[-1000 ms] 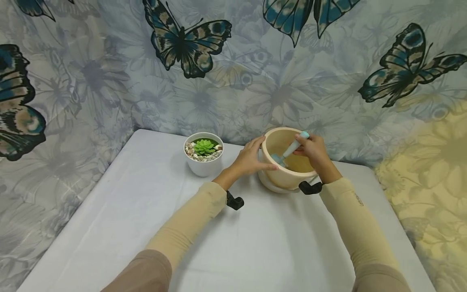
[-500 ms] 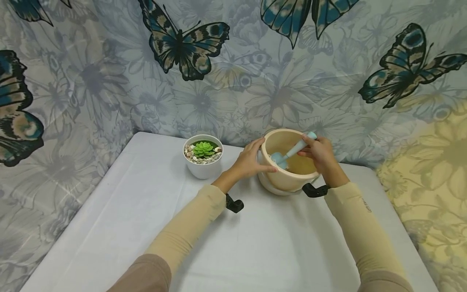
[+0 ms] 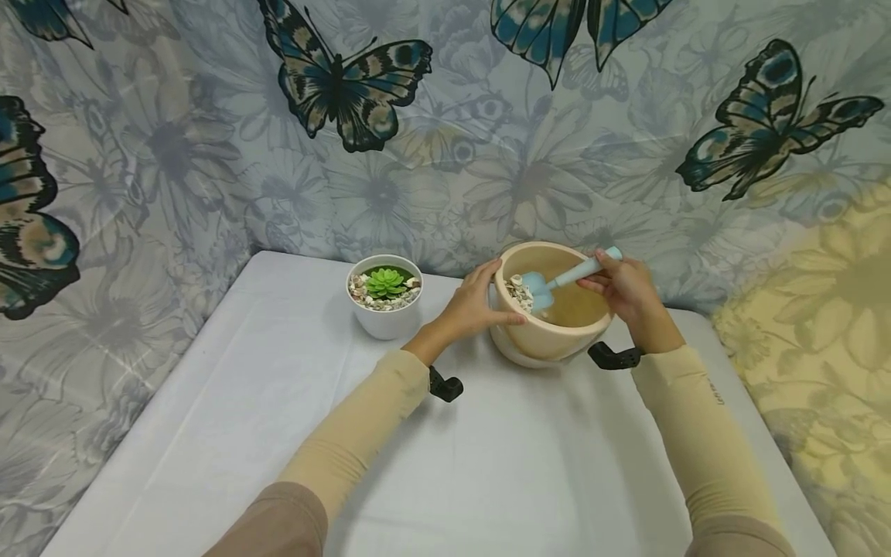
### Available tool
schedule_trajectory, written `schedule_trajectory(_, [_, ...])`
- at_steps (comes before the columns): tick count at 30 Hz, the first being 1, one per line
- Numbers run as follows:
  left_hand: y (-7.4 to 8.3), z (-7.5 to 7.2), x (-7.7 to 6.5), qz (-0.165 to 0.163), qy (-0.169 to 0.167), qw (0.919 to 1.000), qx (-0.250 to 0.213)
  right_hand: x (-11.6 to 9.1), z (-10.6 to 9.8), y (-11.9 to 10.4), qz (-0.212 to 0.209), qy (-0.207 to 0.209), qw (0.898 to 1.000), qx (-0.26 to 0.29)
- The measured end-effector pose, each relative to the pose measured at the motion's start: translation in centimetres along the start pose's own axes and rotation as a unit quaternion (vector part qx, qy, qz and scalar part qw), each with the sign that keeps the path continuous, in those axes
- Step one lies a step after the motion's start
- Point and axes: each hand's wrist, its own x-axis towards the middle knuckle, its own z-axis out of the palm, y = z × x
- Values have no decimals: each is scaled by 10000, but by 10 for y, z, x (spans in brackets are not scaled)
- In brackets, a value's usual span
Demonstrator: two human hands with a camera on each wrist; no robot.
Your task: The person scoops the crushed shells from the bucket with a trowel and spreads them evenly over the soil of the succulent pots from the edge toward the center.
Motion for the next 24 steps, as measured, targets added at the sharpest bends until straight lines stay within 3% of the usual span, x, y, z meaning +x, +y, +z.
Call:
schedule_trajectory(15, [1, 0, 1, 57, -84, 9999, -44, -5, -24, -8, 346, 120, 9915, 1247])
schedule_trajectory(24, [2, -4, 0, 58, -204, 9998, -50, -10, -31, -9, 270, 3, 9842, 1747])
